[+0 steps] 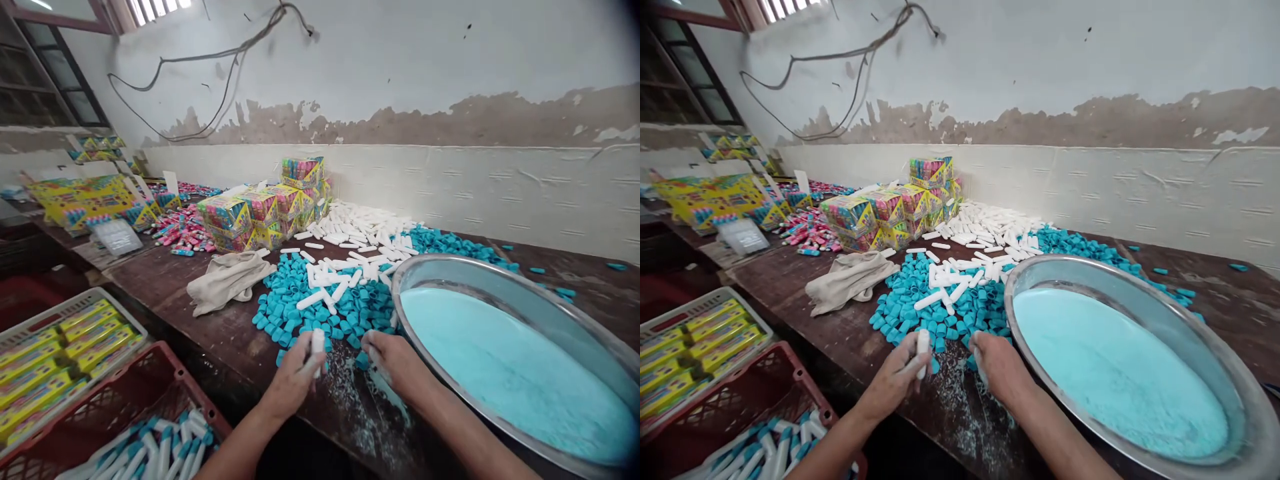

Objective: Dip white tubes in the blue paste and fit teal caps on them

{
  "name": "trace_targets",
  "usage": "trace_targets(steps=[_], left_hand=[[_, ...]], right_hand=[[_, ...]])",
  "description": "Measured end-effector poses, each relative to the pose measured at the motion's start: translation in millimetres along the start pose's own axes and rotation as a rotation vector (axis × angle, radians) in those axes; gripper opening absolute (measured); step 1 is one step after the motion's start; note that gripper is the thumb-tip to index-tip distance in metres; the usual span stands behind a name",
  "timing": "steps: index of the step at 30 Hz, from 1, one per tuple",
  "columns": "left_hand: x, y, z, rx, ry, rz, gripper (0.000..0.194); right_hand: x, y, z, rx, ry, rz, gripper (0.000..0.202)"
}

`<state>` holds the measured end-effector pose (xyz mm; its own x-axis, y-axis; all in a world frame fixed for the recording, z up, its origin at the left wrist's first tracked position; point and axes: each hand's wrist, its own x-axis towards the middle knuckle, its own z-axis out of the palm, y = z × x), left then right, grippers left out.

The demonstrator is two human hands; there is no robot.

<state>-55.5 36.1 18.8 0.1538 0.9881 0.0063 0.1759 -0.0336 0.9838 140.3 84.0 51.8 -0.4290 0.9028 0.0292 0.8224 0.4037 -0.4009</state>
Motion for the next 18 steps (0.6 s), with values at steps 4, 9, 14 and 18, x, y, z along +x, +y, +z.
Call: trace_targets(steps=[4, 9, 14, 18], left_hand=[[-10.2, -31.2, -16.4, -0.088, 0.054, -0.039, 0.023], [-9.6, -34.8, -15.3, -0.118, 0.040, -0.031, 0.024], [-9.2, -33.4, -15.2, -0.108, 0.053, -0.047, 0.023], [-10.2, -35.5, -18.8, -0.102, 0.067, -0.034, 0.022]], right_hand=[[28.7, 9.4, 25.2, -0.115, -0.020, 0.028, 0.022], [51.2, 1.2, 38.0, -0.243, -0.010, -0.052, 0.016], [56.2, -10.5, 50.4, -0.342, -0.008, -0.106, 0.012], [50.0, -6.2, 45.0, -0.351, -0.032, -0.142, 0.016]])
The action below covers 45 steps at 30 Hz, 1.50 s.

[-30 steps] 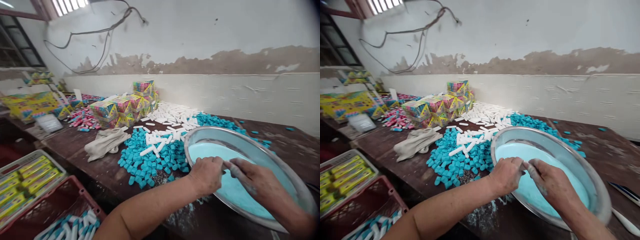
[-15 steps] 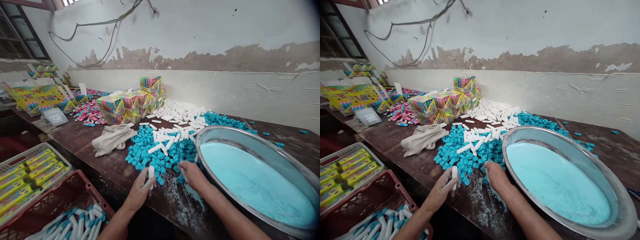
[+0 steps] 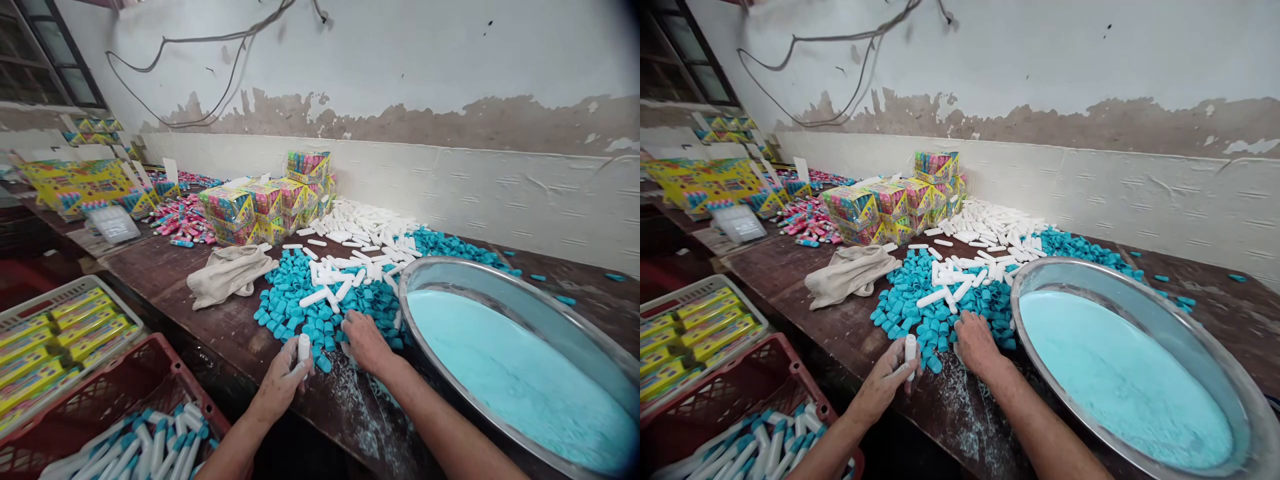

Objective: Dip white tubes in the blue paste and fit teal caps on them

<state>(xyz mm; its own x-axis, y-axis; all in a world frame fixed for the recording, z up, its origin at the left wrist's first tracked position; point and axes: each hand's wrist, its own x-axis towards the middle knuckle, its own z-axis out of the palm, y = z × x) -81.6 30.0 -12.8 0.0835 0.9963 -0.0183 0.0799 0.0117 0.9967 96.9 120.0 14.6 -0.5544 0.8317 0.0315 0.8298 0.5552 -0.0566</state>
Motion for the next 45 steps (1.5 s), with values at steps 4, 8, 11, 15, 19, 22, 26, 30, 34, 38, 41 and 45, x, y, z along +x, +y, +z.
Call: trace_targets(steps=[4, 8, 11, 15, 19, 22, 26, 30, 34, 38, 41, 45], left_hand=[[-1.8, -0.1, -1.8, -0.028, 0.000, 0.016, 0.019], [-3.1, 0.7, -0.2, -0.049, 0.002, 0.016, 0.018], [-2.9, 0.5, 1.2, -0.032, 0.006, 0.014, 0.018], [-1.9, -1.1, 2.0, -0.015, 0.005, 0.003, 0.020], [-2.1, -3.4, 2.5, -0.013, 0.016, 0.006, 0.020], [-2.5, -3.9, 2.6, -0.006, 0.026, -0.001, 0.021], [-1.1, -2.6, 1.7, 0.036, -0.009, -0.011, 0.020], [-0.6, 1.4, 1.8, 0.065, -0.049, 0.004, 0.018], [-4.9, 13.4, 5.4, 0.241, -0.109, 0.030, 0.016], [-8.5, 26.2, 12.5, 0.433, -0.215, 0.113, 0.008], [-9.6, 29.8, 17.5, 0.516, -0.309, 0.152, 0.004], [-11.1, 29.9, 21.4, 0.685, -0.385, 0.214, 0.007]], right_hand=[[-7.6, 7.4, -6.0, 0.064, -0.073, -0.117, 0.021], [-2.5, -1.3, -0.3, 0.087, -0.057, -0.111, 0.017], [3.9, -12.2, 6.9, 0.065, -0.043, -0.060, 0.016], [2.7, -18.7, 10.6, 0.084, -0.053, -0.072, 0.017], [-1.5, -19.7, 12.5, 0.135, -0.061, -0.086, 0.018], [-0.2, -20.9, 14.3, 0.188, -0.056, -0.083, 0.010], [2.6, -22.8, 15.1, 0.288, -0.032, -0.077, 0.006], [-3.7, -21.1, 10.0, 0.395, -0.020, -0.053, 0.007], [-24.2, -15.4, -10.2, 0.656, -0.005, -0.021, 0.002], [-48.8, -11.1, -38.2, 0.843, -0.017, -0.008, 0.002], [-61.6, -9.8, -49.7, 0.891, -0.066, -0.005, 0.004], [-70.1, -7.4, -49.2, 0.918, -0.127, 0.014, 0.009]])
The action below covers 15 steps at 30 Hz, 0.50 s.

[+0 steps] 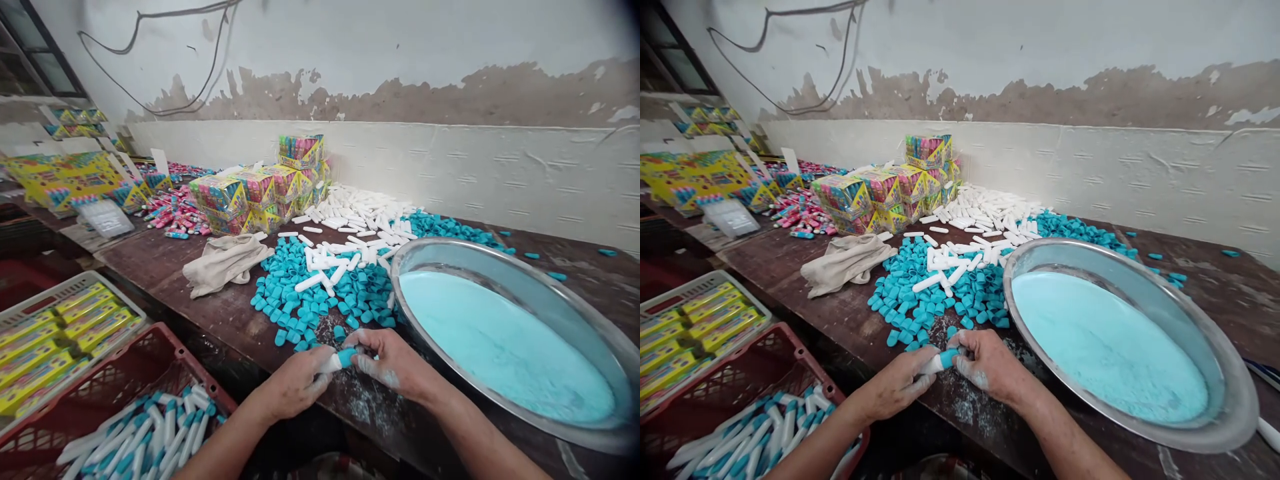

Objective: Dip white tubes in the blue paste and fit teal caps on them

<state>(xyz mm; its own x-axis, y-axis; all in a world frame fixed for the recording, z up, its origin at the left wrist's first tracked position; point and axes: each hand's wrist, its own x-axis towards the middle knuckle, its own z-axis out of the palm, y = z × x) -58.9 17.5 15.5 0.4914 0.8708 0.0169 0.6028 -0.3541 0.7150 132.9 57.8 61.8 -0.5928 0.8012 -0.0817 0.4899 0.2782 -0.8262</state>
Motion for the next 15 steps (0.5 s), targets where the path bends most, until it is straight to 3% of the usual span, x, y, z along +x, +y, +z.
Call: trace_targets(steps=[4, 9, 15], left_hand=[[3.8, 0.7, 6.2, 0.206, -0.048, 0.011, 0.007], [17.0, 0.7, 22.1, 0.426, -0.052, -0.102, 0.022], [29.2, 4.8, 36.1, 0.541, -0.116, -0.145, 0.024]], right_hand=[[-5.3, 6.4, 1.6, 0.040, -0.002, 0.025, 0.010], [-10.3, 15.5, 2.8, 0.100, -0.012, 0.050, 0.011], [-7.6, 26.7, 9.5, 0.163, -0.014, 0.168, 0.015]])
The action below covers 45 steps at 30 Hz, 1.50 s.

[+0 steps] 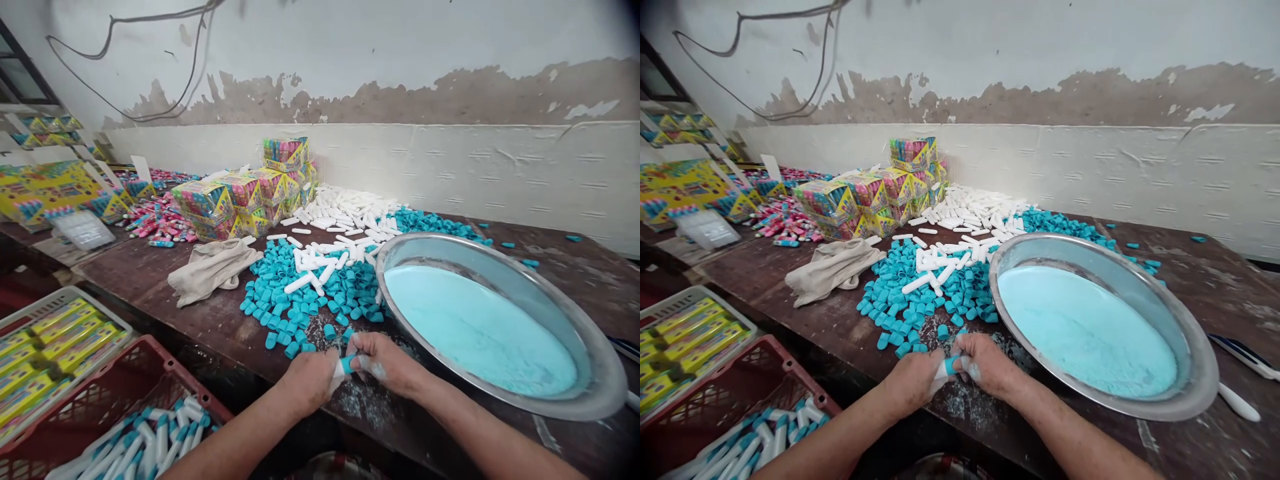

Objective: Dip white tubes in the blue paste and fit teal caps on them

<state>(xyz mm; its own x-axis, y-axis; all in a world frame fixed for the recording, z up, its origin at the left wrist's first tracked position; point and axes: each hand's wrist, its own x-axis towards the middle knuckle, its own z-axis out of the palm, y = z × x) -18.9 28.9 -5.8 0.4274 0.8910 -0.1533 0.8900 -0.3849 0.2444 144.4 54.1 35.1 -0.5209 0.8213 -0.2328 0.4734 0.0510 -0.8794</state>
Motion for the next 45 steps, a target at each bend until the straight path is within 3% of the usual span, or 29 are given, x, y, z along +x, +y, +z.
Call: trace_targets(steps=[5, 9, 11, 15, 19, 24, 29, 32, 34, 37, 41, 45], left_hand=[[0.0, 8.2, 3.5, -0.014, -0.021, -0.016, 0.023], [-9.1, -0.3, 1.4, -0.102, 0.040, -0.023, 0.018], [-14.1, -12.8, -1.3, -0.185, 0.096, -0.102, 0.022], [-20.6, -39.4, -2.3, -0.335, 0.203, -0.210, 0.027], [-23.8, -47.9, 2.3, -0.442, 0.271, -0.226, 0.021], [-25.6, -45.9, 3.6, -0.505, 0.307, -0.222, 0.018], [-22.0, -41.7, 3.2, -0.433, 0.262, -0.169, 0.022], [-18.9, -35.0, 2.0, -0.321, 0.195, -0.138, 0.025], [-17.4, -30.1, 0.7, -0.255, 0.149, -0.126, 0.025], [-16.2, -24.9, -0.5, -0.188, 0.117, -0.116, 0.024], [-16.1, -21.2, 0.2, -0.124, 0.106, -0.087, 0.024], [-14.9, -14.9, 1.2, -0.043, 0.070, -0.057, 0.022]], right_hand=[[-5.1, 1.7, 9.4, -0.159, 0.161, -0.001, 0.015], [-8.9, 1.0, 2.4, -0.175, -0.017, -0.103, 0.010], [-1.0, 1.6, -1.7, -0.242, -0.003, -0.163, 0.015], [34.2, 4.8, 0.8, -0.671, 0.192, -0.171, 0.030], [62.1, 5.4, 8.7, -0.855, 0.174, -0.176, 0.018], [60.7, 7.7, 16.2, -0.887, 0.152, -0.198, 0.012], [43.5, 11.1, 16.1, -0.776, 0.204, -0.147, 0.004], [27.8, 9.0, 12.5, -0.370, 0.261, -0.123, 0.004], [16.9, 6.8, 10.8, -0.052, 0.209, -0.122, 0.007], [4.7, 4.7, 9.2, 0.202, 0.144, -0.081, 0.011], [-1.5, 4.9, 8.3, 0.299, 0.139, -0.019, 0.017], [-1.1, 8.4, 13.1, 0.311, 0.056, 0.004, 0.016]])
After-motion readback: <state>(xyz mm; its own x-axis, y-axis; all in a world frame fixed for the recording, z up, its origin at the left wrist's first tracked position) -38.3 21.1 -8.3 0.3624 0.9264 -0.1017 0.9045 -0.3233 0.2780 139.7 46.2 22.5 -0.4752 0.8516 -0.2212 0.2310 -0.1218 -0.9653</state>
